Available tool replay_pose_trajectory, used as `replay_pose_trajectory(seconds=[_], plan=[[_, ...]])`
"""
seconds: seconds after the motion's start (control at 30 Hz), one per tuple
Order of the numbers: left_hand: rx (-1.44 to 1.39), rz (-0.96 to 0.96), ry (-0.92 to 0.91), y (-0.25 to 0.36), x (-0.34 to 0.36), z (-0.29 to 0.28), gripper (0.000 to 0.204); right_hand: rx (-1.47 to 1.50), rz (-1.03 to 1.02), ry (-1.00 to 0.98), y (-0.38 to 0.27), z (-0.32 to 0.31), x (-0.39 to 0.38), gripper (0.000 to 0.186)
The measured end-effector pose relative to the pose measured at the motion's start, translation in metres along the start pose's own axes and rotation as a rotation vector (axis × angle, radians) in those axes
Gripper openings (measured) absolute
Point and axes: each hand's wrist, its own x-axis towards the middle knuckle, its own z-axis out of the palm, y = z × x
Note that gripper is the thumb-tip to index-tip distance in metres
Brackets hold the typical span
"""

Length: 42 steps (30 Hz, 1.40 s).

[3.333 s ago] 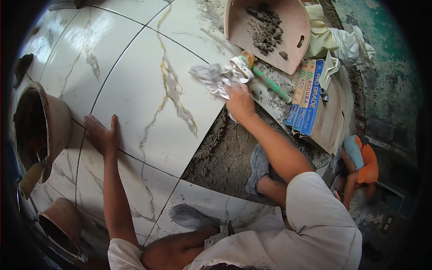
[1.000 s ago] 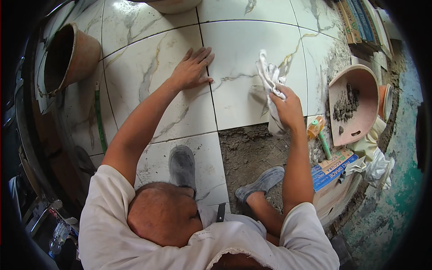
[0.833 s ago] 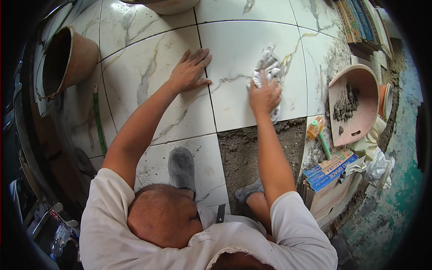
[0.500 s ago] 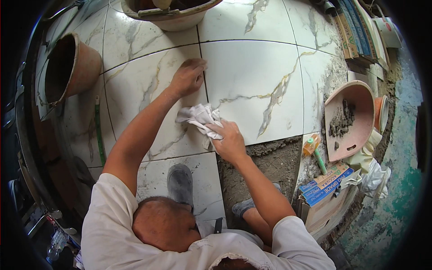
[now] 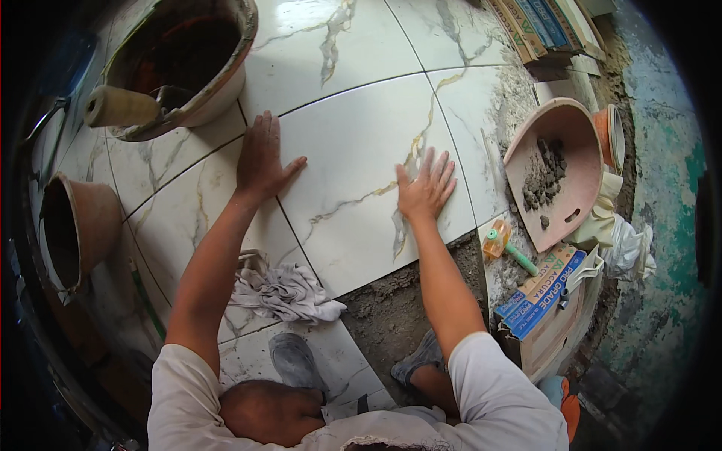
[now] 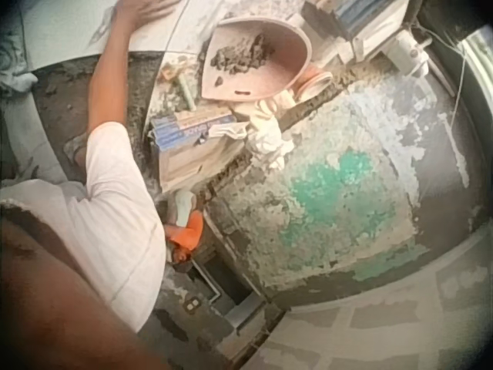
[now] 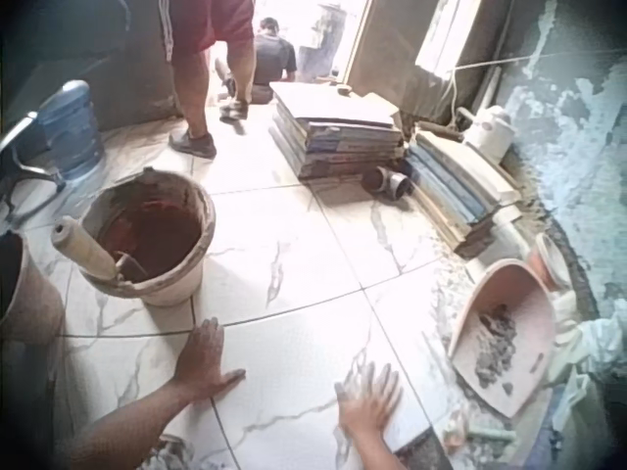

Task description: The person spreads mortar onto the back of a tile using a trowel, places the tile onto the floor, and taps it into place with a mallet before wiping the surface with a cloth.

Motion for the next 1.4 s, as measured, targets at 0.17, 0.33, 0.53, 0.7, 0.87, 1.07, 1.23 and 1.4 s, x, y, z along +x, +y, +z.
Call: replay_pose_trajectory(seconds=[0.17, 0.33, 0.53, 0.7, 0.87, 1.07, 1.23, 1.4], plan=[[0.077, 0.0, 0.019, 0.001, 0.002, -0.001, 0.094, 0.038, 0.013, -0.031, -0.004, 0.0, 0.01, 0.091], [0.078, 0.026, 0.002, 0.0, 0.003, 0.005, 0.094, 0.22, -0.225, 0.321, -0.022, -0.016, 0.006, 0.089], [0.105, 0.033, 0.0, 0.0, 0.003, 0.007, 0.095, 0.134, -0.075, 0.051, -0.033, 0.004, -0.001, 0.089], [0.129, 0.022, -0.041, 0.008, 0.006, -0.005, 0.094, 0.19, -0.083, 0.017, -0.028, -0.006, -0.002, 0.087], [0.218, -0.079, -0.271, 0.029, -0.001, -0.013, 0.087, 0.115, -0.065, -0.062, -0.015, -0.007, -0.021, 0.083], [0.093, 0.049, -0.374, 0.056, -0.095, -0.028, 0.092, -0.005, -0.063, -0.172, 0.023, -0.013, -0.089, 0.087], [0.183, 0.291, -0.463, 0.072, -0.159, -0.041, 0.092, -0.13, -0.012, -0.416, 0.025, -0.046, -0.131, 0.09], [0.207, 0.396, -0.537, 0.082, -0.194, -0.048, 0.089, -0.033, -0.062, -0.574, 0.027, -0.082, -0.139, 0.084]])
